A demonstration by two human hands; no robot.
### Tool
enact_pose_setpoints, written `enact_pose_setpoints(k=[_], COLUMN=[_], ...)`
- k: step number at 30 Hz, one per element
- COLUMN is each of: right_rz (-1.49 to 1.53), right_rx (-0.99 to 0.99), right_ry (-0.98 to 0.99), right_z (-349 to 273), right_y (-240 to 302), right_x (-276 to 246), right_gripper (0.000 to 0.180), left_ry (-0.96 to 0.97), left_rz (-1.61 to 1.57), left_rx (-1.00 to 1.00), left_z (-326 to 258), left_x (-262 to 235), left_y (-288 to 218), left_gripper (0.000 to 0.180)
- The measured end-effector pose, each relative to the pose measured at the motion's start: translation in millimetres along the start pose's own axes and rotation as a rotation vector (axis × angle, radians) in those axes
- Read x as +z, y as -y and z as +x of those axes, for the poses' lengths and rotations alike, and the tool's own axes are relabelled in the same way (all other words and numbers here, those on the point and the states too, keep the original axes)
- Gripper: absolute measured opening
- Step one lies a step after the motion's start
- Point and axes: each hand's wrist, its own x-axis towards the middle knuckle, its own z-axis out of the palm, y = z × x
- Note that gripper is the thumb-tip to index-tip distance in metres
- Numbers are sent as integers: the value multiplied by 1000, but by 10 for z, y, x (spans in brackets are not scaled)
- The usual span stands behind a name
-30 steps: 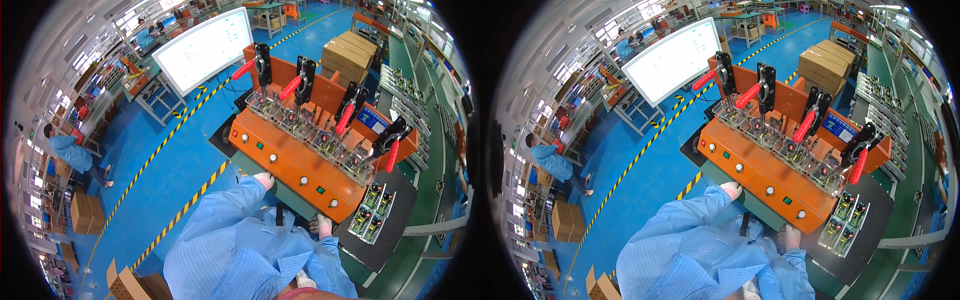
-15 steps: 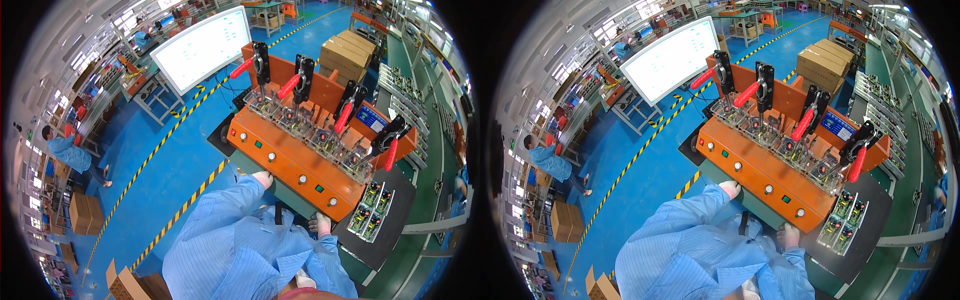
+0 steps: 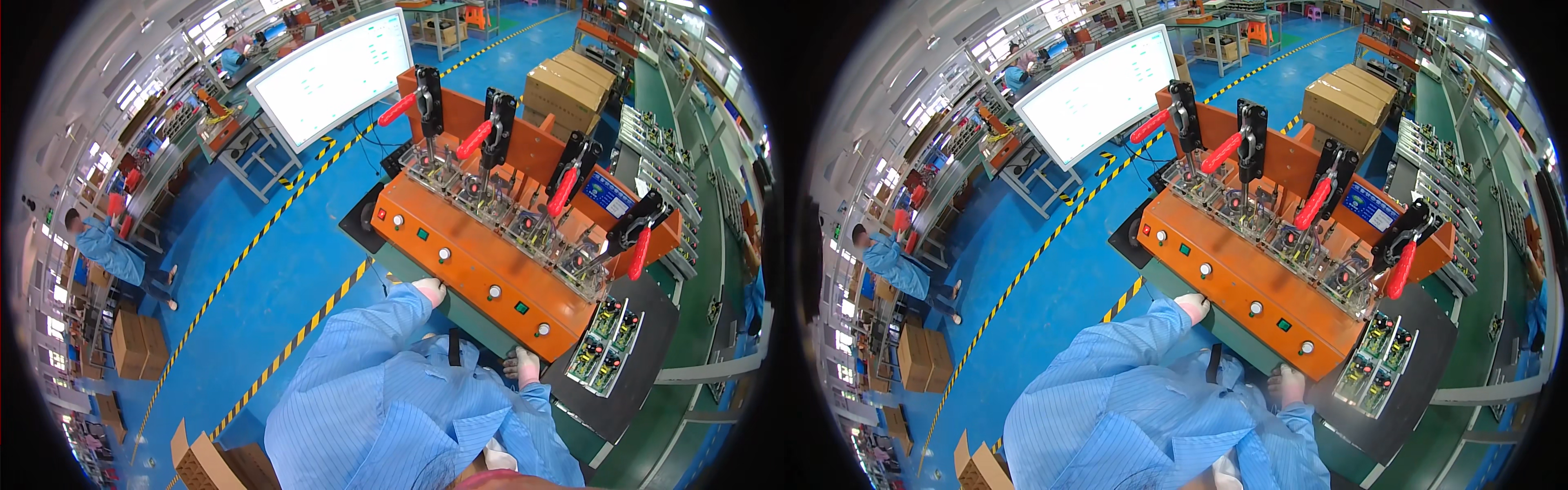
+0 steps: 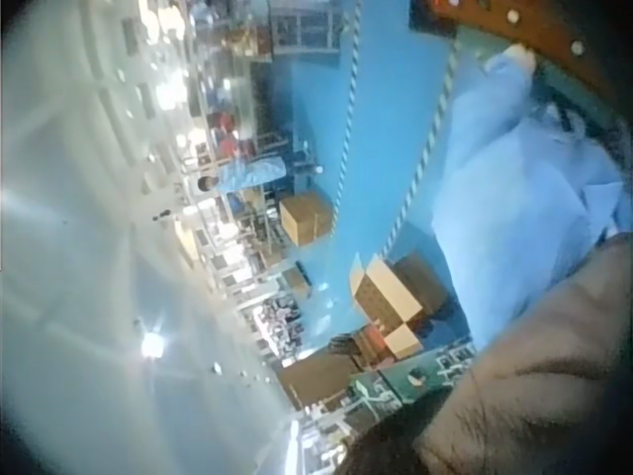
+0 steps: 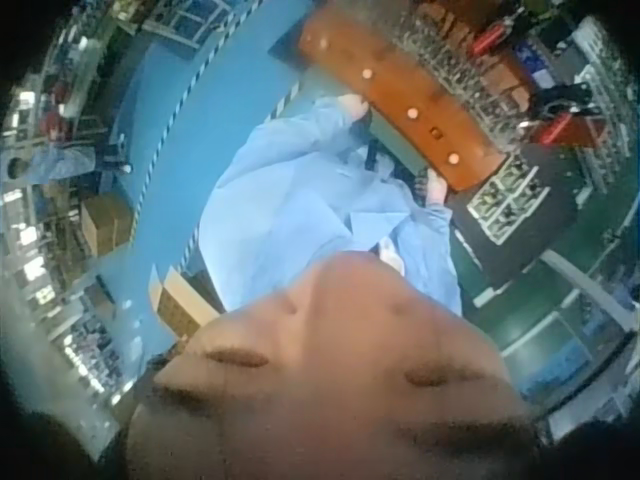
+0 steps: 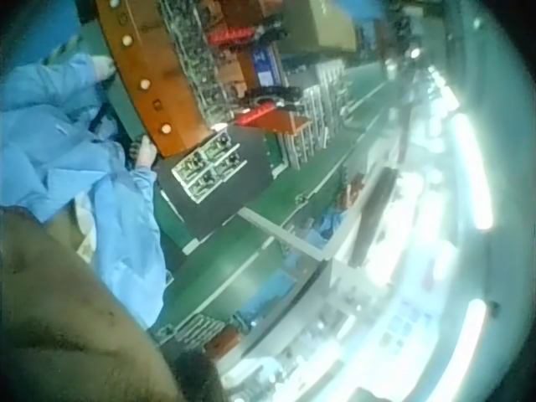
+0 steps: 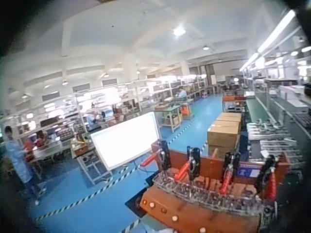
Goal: The person tests circuit boards by placing them into a testing fixture, engaging clamp levers, pressing buttons to run the test, and removing the boards.
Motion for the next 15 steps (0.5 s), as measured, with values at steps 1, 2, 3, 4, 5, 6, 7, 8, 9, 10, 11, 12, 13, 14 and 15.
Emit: enact_pose_setpoints(k=[1, 2, 3, 4, 5, 6, 7, 8, 9, 10, 11, 12, 13, 14, 15], right_rz=[7, 14, 15, 10, 6, 2, -1, -1, -2, -3, -5, -6, -5, -1, 3], right_rx=[1, 1, 1, 15, 28, 42, 56, 56, 52, 48, 44, 40, 41, 43, 45], right_ry=[0, 0, -1, -9, -18, -26, -35, -35, -35, -35, -35, -35, -37, -37, -38], right_z=[-25, -44, -56, -67, -77, -85, -92, -100, -108, -115, -122, -126, -127, -127, -128], right_y=[15, 30, 46, 64, 82, 95, 100, 106, 111, 114, 117, 121, 121, 123, 125], right_x=[9, 15, 20, 26, 31, 35, 38, 39, 40, 41, 43, 45, 46, 48, 50], right_gripper=[37, 35, 35, 35, 35, 36, 36, 36, 36, 36, 36, 36, 36, 36, 36], left_ry=[-1, -1, -1, 0, 2, 4, 6, 6, -18, -42, -65, -89, -88, -88, -88], left_rz=[6, 12, 12, 9, 7, 4, 2, 2, -4, -11, -17, -24, -24, -26, -28], left_rx=[-4, -7, -7, -3, 0, 4, 8, 8, 18, 27, 36, 45, 46, 49, 52], left_z=[-1, -2, -3, -4, -5, -5, -3, 2, 17, 31, 41, 56, 64, 71, 77], left_x=[0, 1, -2, -7, -12, -15, -15, -3, 32, 69, 96, 121, 130, 139, 148], left_y=[-3, -6, -8, -9, -10, -9, -9, 2, 27, 54, 75, 94, 97, 100, 104], left_gripper=[44, 44, 44, 44, 44, 44, 44, 44, 43, 42, 41, 40, 40, 40, 40])
